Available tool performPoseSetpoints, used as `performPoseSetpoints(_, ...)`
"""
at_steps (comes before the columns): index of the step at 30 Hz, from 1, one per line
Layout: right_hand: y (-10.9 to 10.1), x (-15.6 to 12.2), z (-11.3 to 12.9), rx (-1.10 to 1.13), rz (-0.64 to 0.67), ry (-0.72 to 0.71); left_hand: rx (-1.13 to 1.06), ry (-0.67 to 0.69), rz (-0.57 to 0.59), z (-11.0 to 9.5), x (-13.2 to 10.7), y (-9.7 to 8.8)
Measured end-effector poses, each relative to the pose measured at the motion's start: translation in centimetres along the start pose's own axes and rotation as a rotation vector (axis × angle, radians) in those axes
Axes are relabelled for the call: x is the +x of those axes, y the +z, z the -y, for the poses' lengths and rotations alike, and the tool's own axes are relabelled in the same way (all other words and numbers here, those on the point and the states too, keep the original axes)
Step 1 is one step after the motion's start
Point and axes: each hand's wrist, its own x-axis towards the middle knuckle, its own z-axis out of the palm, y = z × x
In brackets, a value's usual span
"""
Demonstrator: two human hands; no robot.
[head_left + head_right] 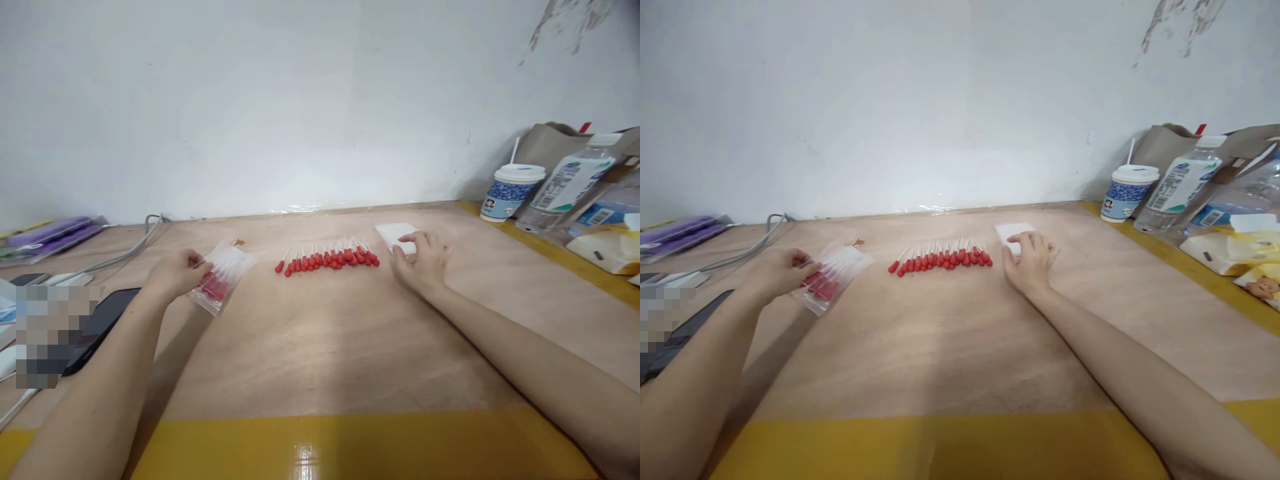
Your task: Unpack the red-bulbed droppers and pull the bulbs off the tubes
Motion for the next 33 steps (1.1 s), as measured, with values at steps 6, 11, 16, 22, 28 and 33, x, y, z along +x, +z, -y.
performPoseSetpoints(6, -1.3, -2.5, 5.0, 0.493, 0.207, -0.375, -0.638, 0.144, 0.341, -3.9, -3.0, -0.7)
performPoseSetpoints(11, -2.6, -3.4, 7.2, 0.655, 0.356, -0.479, -0.662, 0.455, 0.813, -8.7, -4.7, 4.4)
performPoseSetpoints(16, -2.1, -3.8, 6.9, 0.629, 0.461, -0.539, -0.720, 0.515, 1.019, -12.4, -5.4, 9.6)
performPoseSetpoints(22, -1.8, -3.4, 5.8, 0.499, 0.585, -0.433, -0.904, 0.295, 0.795, -11.6, -5.9, 10.6)
performPoseSetpoints(28, -1.6, -3.3, 5.5, 0.451, 0.620, -0.368, -1.035, 0.062, 0.935, -8.7, -6.9, 9.3)
performPoseSetpoints(33, -1.6, -3.3, 5.5, 0.452, 0.552, -0.410, -0.987, -0.084, 0.783, -9.9, -7.6, 9.2)
